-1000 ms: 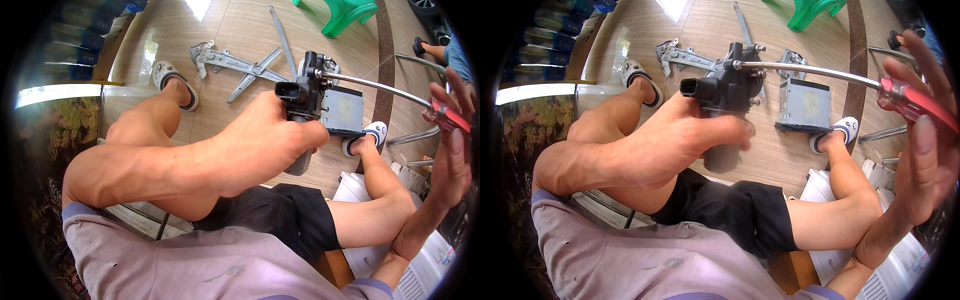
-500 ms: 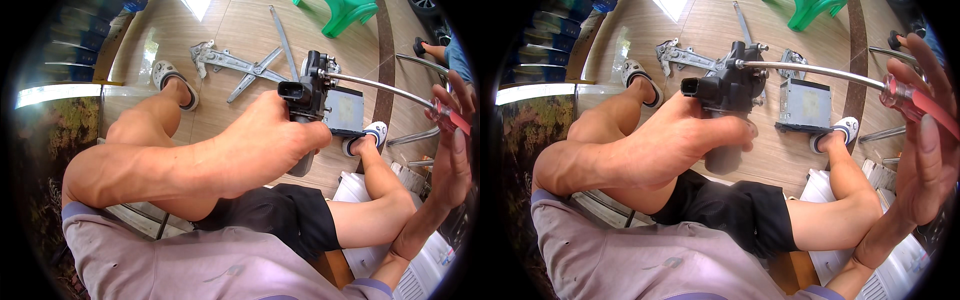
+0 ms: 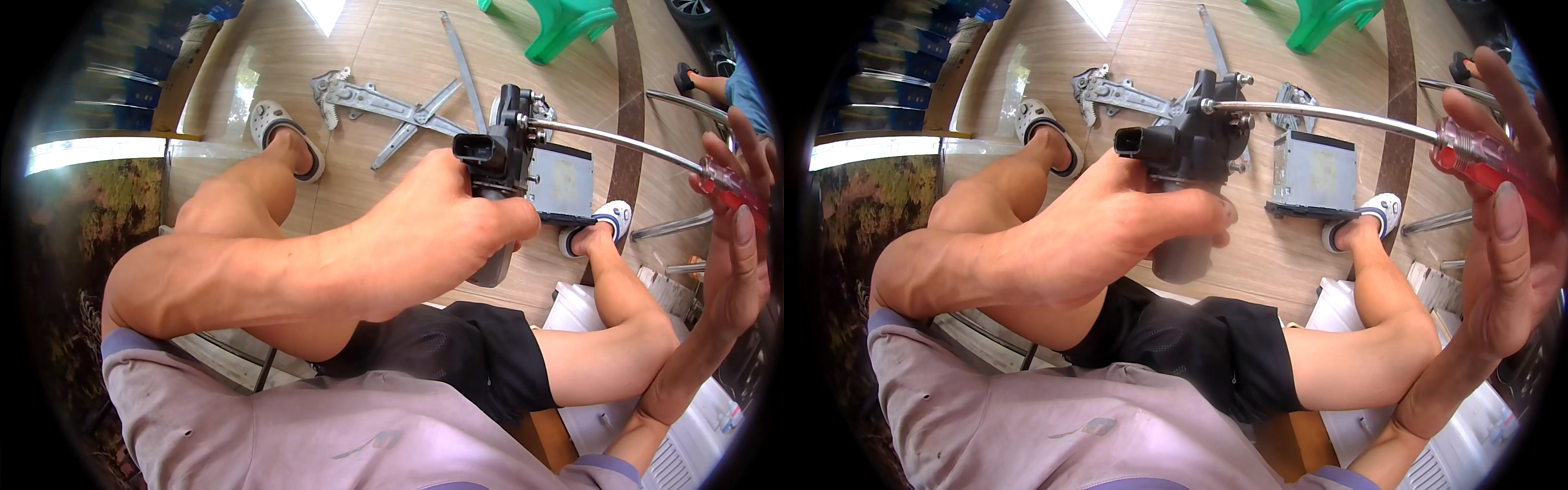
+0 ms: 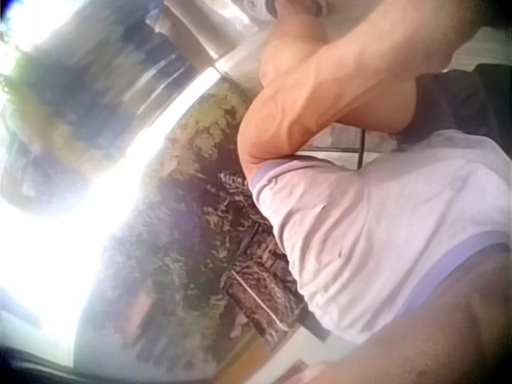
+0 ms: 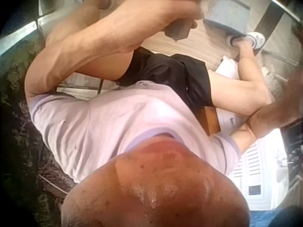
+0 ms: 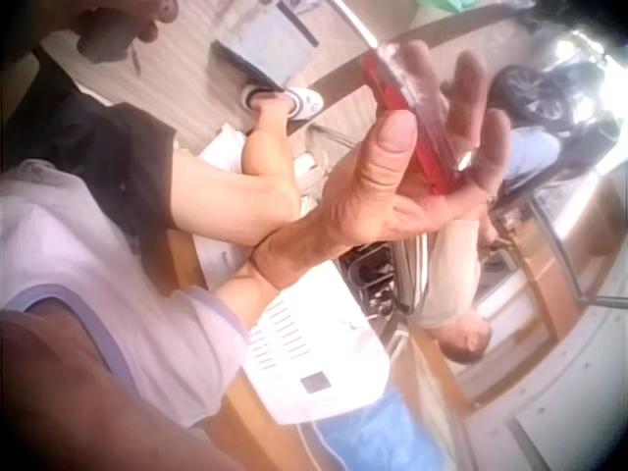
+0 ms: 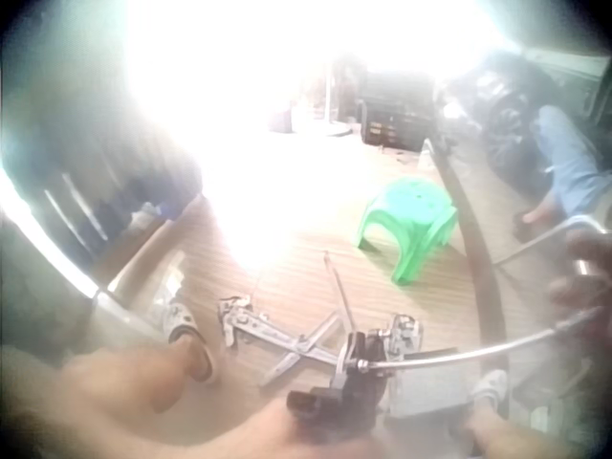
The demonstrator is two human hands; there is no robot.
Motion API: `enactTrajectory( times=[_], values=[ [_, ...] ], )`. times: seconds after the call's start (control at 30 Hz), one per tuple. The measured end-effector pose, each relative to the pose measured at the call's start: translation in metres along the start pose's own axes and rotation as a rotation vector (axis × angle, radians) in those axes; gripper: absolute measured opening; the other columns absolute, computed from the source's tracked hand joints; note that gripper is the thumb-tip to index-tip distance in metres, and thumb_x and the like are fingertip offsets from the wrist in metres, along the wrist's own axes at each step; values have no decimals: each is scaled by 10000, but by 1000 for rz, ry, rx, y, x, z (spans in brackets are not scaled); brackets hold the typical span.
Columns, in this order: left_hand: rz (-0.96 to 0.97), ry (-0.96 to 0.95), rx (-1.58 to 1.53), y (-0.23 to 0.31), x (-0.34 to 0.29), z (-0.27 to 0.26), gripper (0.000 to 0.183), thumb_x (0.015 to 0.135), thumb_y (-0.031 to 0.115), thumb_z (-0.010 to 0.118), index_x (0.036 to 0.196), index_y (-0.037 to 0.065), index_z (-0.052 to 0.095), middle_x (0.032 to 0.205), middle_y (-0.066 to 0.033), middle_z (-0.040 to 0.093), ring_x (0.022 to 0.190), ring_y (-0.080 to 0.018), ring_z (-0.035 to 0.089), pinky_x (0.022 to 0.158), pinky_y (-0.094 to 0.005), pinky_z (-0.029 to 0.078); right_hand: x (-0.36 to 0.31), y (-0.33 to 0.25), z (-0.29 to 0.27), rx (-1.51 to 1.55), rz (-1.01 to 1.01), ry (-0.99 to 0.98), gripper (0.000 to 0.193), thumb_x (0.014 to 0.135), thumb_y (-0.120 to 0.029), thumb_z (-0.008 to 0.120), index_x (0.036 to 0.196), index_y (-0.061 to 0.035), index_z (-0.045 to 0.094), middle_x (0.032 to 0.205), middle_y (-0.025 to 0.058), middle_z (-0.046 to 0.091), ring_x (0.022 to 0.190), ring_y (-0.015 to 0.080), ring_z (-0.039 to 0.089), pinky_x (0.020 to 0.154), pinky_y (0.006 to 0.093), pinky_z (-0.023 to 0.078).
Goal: The person repairs a car window motor part by holding the component and driving screws into it with a screwdriver.
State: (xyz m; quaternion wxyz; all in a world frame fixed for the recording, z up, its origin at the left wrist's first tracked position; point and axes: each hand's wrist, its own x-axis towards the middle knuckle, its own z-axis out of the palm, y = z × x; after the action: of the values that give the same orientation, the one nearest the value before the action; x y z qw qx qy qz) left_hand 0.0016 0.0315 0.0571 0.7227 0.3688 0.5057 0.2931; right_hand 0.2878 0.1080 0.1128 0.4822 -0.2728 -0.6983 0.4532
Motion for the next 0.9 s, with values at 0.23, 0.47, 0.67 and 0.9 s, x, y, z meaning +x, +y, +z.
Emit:
enactTrajectory(
  times=[0.23, 0.47, 0.67, 0.9],
  values=[
    [-50, 8, -31, 5, -2, 1, 212, 854, 183, 650, 764, -8, 636, 663, -4, 533, 604, -105, 414, 523, -327, 319, 0, -7, 1, -124, -15, -35, 433, 934, -85, 732, 1293, -28, 496, 1332, 307, 582, 1008, 357, 726, 769, 428, 677],
    [-73, 22, -30, 5, -5, 0, 211, 842, 192, 659, 772, -7, 650, 672, -12, 551, 607, -108, 432, 524, -319, 324, -1, -4, -7, -225, 0, 16, 310, 928, -125, 759, 1103, 16, 546, 1004, 254, 695, 781, 299, 753, 625, 368, 667],
    [-101, 37, -54, 5, -8, 1, 197, 844, 184, 652, 766, 3, 647, 677, -8, 551, 605, -105, 436, 525, -314, 329, -1, -13, -5, -297, 126, -18, 348, 950, -237, 745, 1073, 30, 560, 981, 235, 715, 693, 263, 744, 588, 344, 654],
    [-99, 99, -101, 9, -9, 0, 177, 847, 167, 647, 774, 6, 643, 686, 0, 558, 621, -94, 453, 545, -297, 342, -2, -1, 17, -279, 87, 46, 380, 956, -238, 738, 1142, 35, 550, 1042, 202, 691, 776, 248, 736, 697, 331, 661]
  ],
)
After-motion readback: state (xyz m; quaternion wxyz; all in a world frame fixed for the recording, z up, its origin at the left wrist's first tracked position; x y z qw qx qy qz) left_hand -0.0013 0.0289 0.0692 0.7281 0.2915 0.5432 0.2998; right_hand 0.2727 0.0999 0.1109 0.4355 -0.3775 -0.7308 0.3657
